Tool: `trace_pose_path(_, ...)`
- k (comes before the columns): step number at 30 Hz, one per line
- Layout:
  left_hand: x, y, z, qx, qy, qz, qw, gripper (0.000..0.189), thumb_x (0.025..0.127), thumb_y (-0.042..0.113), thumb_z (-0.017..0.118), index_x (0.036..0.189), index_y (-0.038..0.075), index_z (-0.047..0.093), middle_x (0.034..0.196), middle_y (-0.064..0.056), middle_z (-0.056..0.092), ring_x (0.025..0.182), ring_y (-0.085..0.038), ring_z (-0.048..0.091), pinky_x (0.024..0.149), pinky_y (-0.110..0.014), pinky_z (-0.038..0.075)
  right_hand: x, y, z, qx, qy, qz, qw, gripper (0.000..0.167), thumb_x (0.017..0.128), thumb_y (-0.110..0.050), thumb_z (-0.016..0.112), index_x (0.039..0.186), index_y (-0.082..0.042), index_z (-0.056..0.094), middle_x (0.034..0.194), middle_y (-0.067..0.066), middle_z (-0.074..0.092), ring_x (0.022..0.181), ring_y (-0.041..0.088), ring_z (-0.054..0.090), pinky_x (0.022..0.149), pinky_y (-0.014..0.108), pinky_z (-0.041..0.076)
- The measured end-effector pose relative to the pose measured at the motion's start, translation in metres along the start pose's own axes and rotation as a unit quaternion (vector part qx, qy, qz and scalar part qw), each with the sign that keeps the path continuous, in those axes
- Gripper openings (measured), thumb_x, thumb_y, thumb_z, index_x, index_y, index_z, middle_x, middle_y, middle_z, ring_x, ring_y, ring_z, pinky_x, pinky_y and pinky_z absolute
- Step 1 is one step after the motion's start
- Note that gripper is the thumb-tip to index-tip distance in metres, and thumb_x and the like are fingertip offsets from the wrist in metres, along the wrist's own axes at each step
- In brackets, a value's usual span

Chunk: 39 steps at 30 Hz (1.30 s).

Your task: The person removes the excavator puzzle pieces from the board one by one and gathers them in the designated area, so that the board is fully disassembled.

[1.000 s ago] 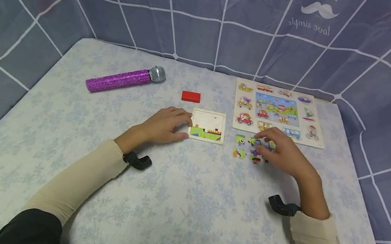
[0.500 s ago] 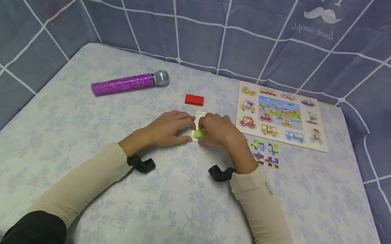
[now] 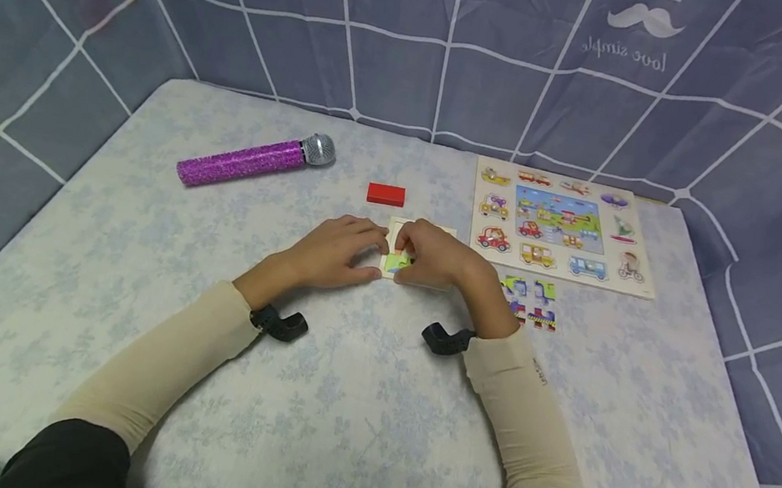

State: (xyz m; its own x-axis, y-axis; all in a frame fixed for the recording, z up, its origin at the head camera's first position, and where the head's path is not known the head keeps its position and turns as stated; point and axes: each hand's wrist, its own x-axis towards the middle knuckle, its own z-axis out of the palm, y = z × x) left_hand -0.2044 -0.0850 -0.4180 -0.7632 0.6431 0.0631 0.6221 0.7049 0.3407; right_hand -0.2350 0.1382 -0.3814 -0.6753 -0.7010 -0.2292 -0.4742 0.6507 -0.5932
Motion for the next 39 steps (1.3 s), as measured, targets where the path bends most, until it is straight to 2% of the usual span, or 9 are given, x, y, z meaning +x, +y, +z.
trace_pose_path(6, -0.001, -0.001, 0.001, -0.002, -0.002, 0.0, 1.0, 0.038, 0.098, 0.041, 0.066, 0.127, 0.017, 0.062, 0.15, -0.008, 0.049, 0.137, -0.031, 0.043, 0.108, -0.05, 0.036, -0.002, 0.001, 0.0, 0.026, -0.005, -0.01, 0.9996, 0.037, 0.085, -0.007, 0.082, 0.111, -0.001, 0.055, 0.095, 0.011, 0.055, 0.084, 0.024, 0.051, 0.076, 0.038, 0.045)
trace_pose_path(13, -0.001, -0.001, 0.003, -0.004, 0.004, 0.007, 1.0, 0.038, 0.098, 0.041, 0.066, 0.126, 0.016, 0.062, 0.149, -0.008, 0.05, 0.135, -0.031, 0.044, 0.108, -0.049, 0.037, -0.006, 0.005, -0.002, 0.036, 0.01, -0.035, 0.9987, 0.023, 0.088, 0.005, 0.07, 0.108, -0.002, 0.06, 0.093, 0.009, 0.059, 0.085, 0.022, 0.053, 0.076, 0.037, 0.047)
trace_pose_path(30, -0.001, -0.001, 0.002, 0.005, -0.003, -0.002, 1.0, 0.038, 0.099, 0.042, 0.065, 0.126, 0.016, 0.062, 0.149, -0.007, 0.05, 0.138, -0.03, 0.042, 0.11, -0.047, 0.035, -0.003, 0.001, -0.004, -0.016, 0.031, -0.055, 0.9979, 0.018, 0.087, 0.006, 0.071, 0.101, -0.004, 0.064, 0.087, 0.004, 0.061, 0.08, 0.019, 0.055, 0.072, 0.035, 0.047)
trace_pose_path(32, -0.001, -0.001, 0.003, 0.006, -0.001, -0.001, 1.0, 0.038, 0.098, 0.042, 0.065, 0.126, 0.016, 0.062, 0.149, -0.007, 0.05, 0.138, -0.03, 0.043, 0.11, -0.047, 0.035, -0.003, 0.001, -0.007, -0.02, 0.041, -0.059, 0.9972, 0.02, 0.086, 0.007, 0.068, 0.102, -0.004, 0.062, 0.086, 0.004, 0.06, 0.079, 0.02, 0.054, 0.071, 0.035, 0.046)
trace_pose_path(36, 0.0, -0.001, 0.002, 0.004, 0.003, 0.002, 1.0, 0.037, 0.098, 0.041, 0.065, 0.124, 0.015, 0.062, 0.149, -0.008, 0.05, 0.137, -0.03, 0.043, 0.11, -0.047, 0.035, -0.008, 0.0, -0.017, -0.025, 0.087, -0.062, 0.9939, 0.021, 0.083, 0.009, 0.064, 0.1, -0.004, 0.061, 0.082, 0.005, 0.056, 0.075, 0.021, 0.051, 0.068, 0.036, 0.043)
trace_pose_path(39, 0.0, -0.001, 0.0, 0.0, 0.005, 0.0, 1.0, 0.036, 0.098, 0.04, 0.066, 0.124, 0.015, 0.062, 0.149, -0.008, 0.05, 0.137, -0.03, 0.043, 0.11, -0.047, 0.035, -0.015, 0.001, -0.023, -0.004, 0.116, -0.075, 0.9904, 0.019, 0.083, 0.009, 0.061, 0.096, -0.004, 0.061, 0.081, 0.005, 0.055, 0.074, 0.021, 0.051, 0.067, 0.036, 0.043)
